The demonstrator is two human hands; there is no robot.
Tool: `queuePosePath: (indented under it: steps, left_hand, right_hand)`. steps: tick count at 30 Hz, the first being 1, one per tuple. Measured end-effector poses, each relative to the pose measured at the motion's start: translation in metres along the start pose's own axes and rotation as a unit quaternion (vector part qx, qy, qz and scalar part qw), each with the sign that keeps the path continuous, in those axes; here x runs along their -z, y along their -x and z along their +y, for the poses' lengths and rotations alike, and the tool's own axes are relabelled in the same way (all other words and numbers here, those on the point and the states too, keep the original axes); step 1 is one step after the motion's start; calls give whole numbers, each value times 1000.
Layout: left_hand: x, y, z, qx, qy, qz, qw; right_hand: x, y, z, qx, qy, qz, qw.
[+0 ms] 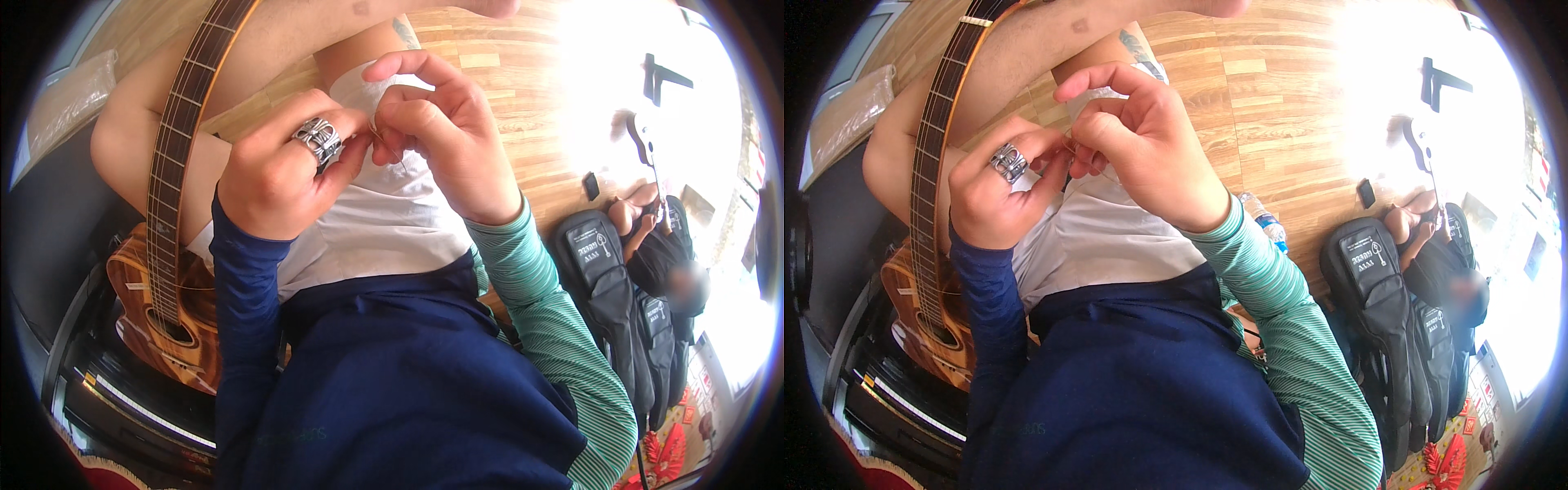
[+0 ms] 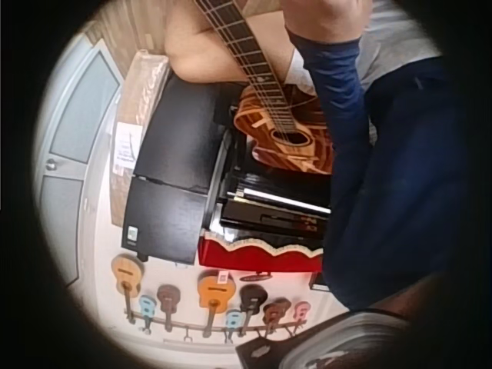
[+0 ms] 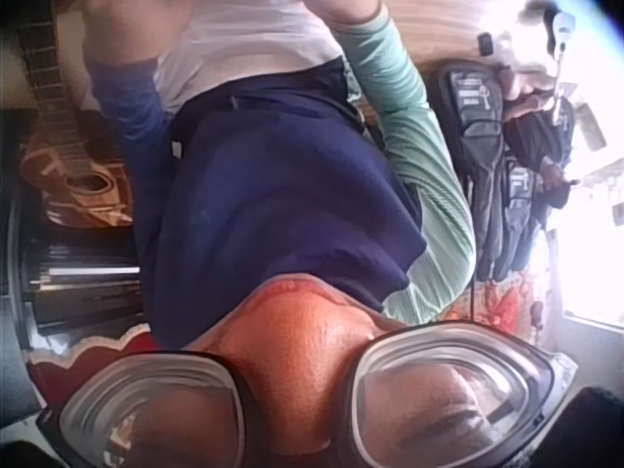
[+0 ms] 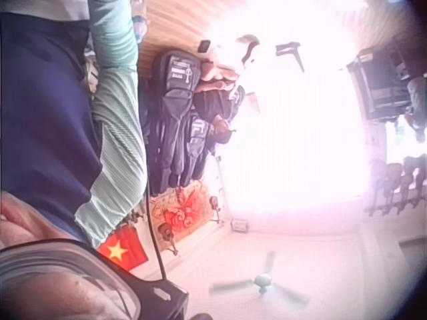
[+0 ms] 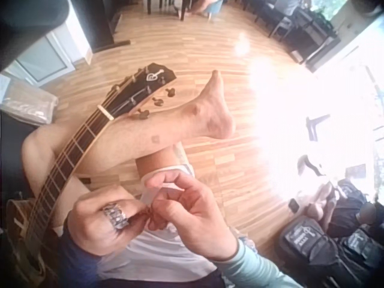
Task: The person sits on the floor with a guitar on their lap and ties a knot in a guitar string using their hands. They then stand up, use pliers to cut the string, and place the cut piece into a box.
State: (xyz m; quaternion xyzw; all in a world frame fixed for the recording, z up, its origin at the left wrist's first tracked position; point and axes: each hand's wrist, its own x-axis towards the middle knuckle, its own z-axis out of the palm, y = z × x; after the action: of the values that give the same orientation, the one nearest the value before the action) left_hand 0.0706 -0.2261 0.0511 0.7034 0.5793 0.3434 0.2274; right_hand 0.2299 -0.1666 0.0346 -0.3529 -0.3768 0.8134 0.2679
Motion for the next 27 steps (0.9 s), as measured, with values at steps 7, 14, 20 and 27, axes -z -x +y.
queuePosePath:
  steps: [7, 14, 20, 27]
  left_hand:
    - [-1, 2, -6, 5, 107, -3, 994]
    - [-15, 16, -13, 63, 281, 32, 957]
    - [-22, 29, -17, 133, 408, 51, 902]
    - [-30, 34, -10, 254, 479, 79, 836]
  right_hand:
    - [3, 1, -2, -9, -32, -18, 999]
    - [6, 2, -4, -26, -82, -83, 993]
    - [10, 1, 1, -21, -93, -117, 989]
    - [4, 3, 0, -26, -89, -67, 993]
